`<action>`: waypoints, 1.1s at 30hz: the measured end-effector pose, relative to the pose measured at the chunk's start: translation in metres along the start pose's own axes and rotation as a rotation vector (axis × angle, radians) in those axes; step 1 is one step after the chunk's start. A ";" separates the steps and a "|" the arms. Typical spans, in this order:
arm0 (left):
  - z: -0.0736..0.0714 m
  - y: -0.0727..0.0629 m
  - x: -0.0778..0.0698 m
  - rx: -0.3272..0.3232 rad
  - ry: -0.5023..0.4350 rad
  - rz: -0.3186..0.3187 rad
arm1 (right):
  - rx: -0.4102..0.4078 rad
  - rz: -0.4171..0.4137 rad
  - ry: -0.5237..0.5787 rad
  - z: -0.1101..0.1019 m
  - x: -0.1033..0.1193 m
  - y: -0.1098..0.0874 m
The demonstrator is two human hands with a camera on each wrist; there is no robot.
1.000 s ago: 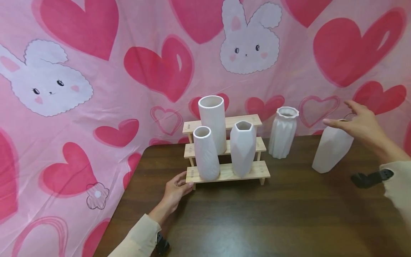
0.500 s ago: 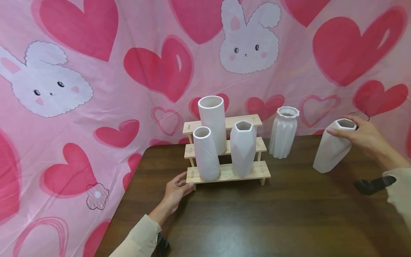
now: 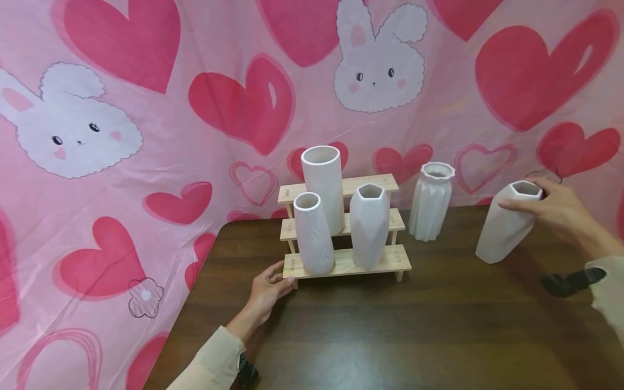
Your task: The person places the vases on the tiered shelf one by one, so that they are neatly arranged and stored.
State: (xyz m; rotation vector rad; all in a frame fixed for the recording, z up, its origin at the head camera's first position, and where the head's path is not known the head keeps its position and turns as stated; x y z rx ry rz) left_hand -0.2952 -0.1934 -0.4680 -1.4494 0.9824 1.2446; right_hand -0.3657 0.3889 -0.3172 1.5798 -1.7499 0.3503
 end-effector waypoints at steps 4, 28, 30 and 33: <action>0.000 0.000 0.000 0.002 0.000 0.004 | 0.004 -0.018 0.001 -0.001 -0.002 0.002; 0.001 0.000 -0.002 0.002 0.004 0.007 | -0.033 0.044 0.137 -0.029 0.052 -0.014; 0.001 0.000 -0.002 0.001 0.006 0.003 | -0.016 0.037 0.117 -0.028 0.062 -0.016; 0.001 0.000 -0.002 -0.003 0.006 -0.001 | 0.015 0.032 0.109 -0.028 0.079 -0.019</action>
Point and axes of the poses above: each hand's wrist, its own y-axis towards the middle knuckle, its own z-axis out of the palm, x = y × z, the point moved 9 cm from there along y, towards the middle knuckle, and after that the axes turned 8 degrees about -x, right-handed, at the moved point
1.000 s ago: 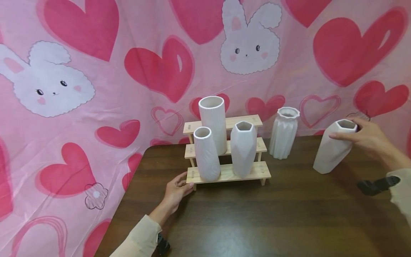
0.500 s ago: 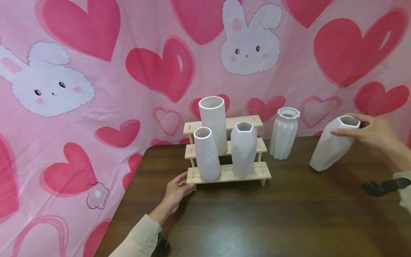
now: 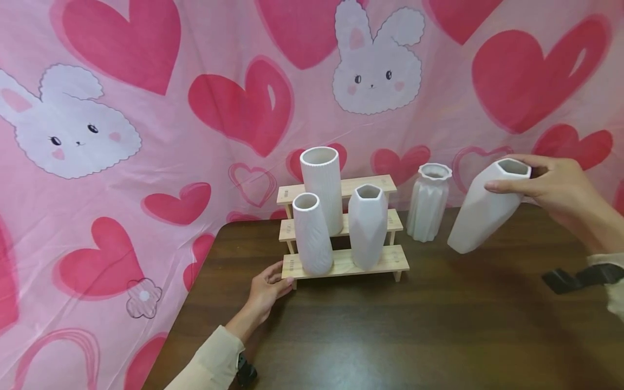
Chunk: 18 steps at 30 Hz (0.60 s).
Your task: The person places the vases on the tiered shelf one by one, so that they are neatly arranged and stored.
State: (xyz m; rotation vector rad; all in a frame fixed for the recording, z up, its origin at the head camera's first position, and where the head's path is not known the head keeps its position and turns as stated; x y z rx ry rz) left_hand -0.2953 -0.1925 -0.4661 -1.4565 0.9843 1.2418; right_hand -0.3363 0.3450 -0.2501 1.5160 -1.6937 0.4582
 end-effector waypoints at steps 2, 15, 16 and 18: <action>0.000 -0.001 0.000 -0.004 -0.004 0.001 | 0.022 0.004 0.011 0.001 0.011 -0.001; -0.001 -0.004 -0.001 -0.013 0.005 0.004 | 0.057 -0.089 -0.030 0.020 0.071 0.007; -0.001 -0.004 -0.001 -0.015 0.001 0.003 | 0.063 -0.089 -0.027 0.022 0.075 0.007; -0.001 -0.004 -0.001 -0.016 0.001 0.004 | 0.071 -0.083 -0.016 0.028 0.084 0.008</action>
Point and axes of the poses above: each hand's wrist, its own y-axis towards the middle knuckle, its own z-axis out of the palm, x = y × z, the point moved 9 cm from there along y, towards the middle knuckle, and after that the axes turned 8 degrees about -x, right-handed, at the moved point
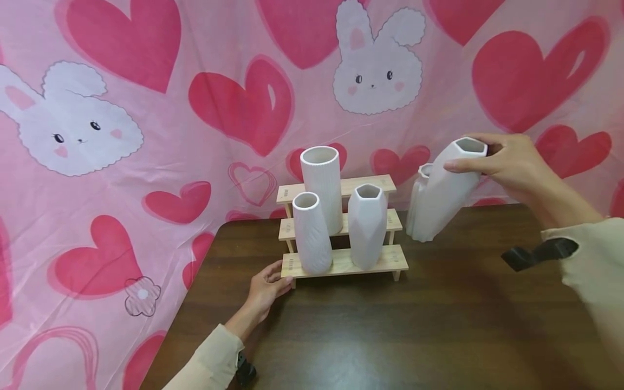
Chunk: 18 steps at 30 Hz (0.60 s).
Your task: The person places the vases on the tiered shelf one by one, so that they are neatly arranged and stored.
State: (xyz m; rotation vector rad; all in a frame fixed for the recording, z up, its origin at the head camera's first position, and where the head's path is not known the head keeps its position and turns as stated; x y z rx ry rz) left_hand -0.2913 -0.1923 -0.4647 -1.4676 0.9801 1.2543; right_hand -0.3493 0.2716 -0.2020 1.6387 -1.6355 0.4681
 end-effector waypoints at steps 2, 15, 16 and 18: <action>0.000 0.000 0.000 0.003 0.003 0.004 | 0.011 0.009 0.018 0.006 0.008 0.003; -0.001 0.002 0.001 -0.005 -0.004 -0.007 | 0.040 0.000 0.136 0.047 0.053 0.020; 0.000 0.001 0.001 -0.006 -0.007 -0.008 | 0.046 0.004 0.148 0.050 0.055 0.021; 0.000 -0.001 0.001 -0.007 -0.013 -0.010 | 0.059 0.006 0.187 0.057 0.060 0.023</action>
Point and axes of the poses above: each hand's wrist, its own y-axis towards the middle knuckle, its own z-axis out of the palm, x = y × z, the point moved 9 cm from there along y, towards the middle knuckle, and after that the axes turned 8 degrees about -x, right-handed, at the moved point
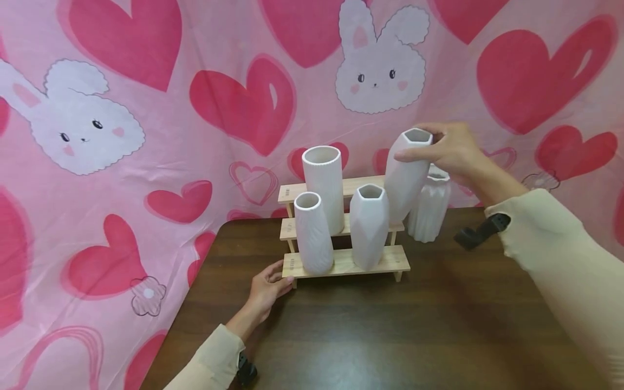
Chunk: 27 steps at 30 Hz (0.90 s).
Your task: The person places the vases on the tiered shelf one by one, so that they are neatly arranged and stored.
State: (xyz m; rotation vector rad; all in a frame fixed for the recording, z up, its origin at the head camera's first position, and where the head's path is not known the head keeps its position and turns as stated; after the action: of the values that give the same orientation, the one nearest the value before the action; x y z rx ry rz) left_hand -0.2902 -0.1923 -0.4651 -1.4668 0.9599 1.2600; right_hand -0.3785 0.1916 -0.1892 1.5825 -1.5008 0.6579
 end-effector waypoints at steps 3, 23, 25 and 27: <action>0.000 -0.001 0.000 0.006 -0.006 0.008 | 0.007 -0.014 0.015 0.010 0.006 0.004; 0.000 -0.001 0.000 0.008 0.001 0.011 | 0.097 -0.066 0.005 0.053 0.016 0.014; 0.000 0.000 0.000 0.008 0.000 0.010 | 0.103 -0.069 -0.006 0.056 0.017 0.015; -0.001 0.000 0.000 0.007 -0.006 0.009 | 0.109 -0.091 -0.017 0.059 0.020 0.016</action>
State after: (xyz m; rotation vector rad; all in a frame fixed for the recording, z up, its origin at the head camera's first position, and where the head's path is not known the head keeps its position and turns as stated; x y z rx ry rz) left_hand -0.2901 -0.1930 -0.4652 -1.4536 0.9673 1.2661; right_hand -0.4014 0.1322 -0.1995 1.7329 -1.4165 0.6855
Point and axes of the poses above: each hand's wrist, its own y-axis towards the middle knuckle, its own z-axis out of the palm, x = y × z, the point moved 9 cm from there along y, towards the middle knuckle, and after that the axes turned 8 degrees about -x, right-handed, at the moved point
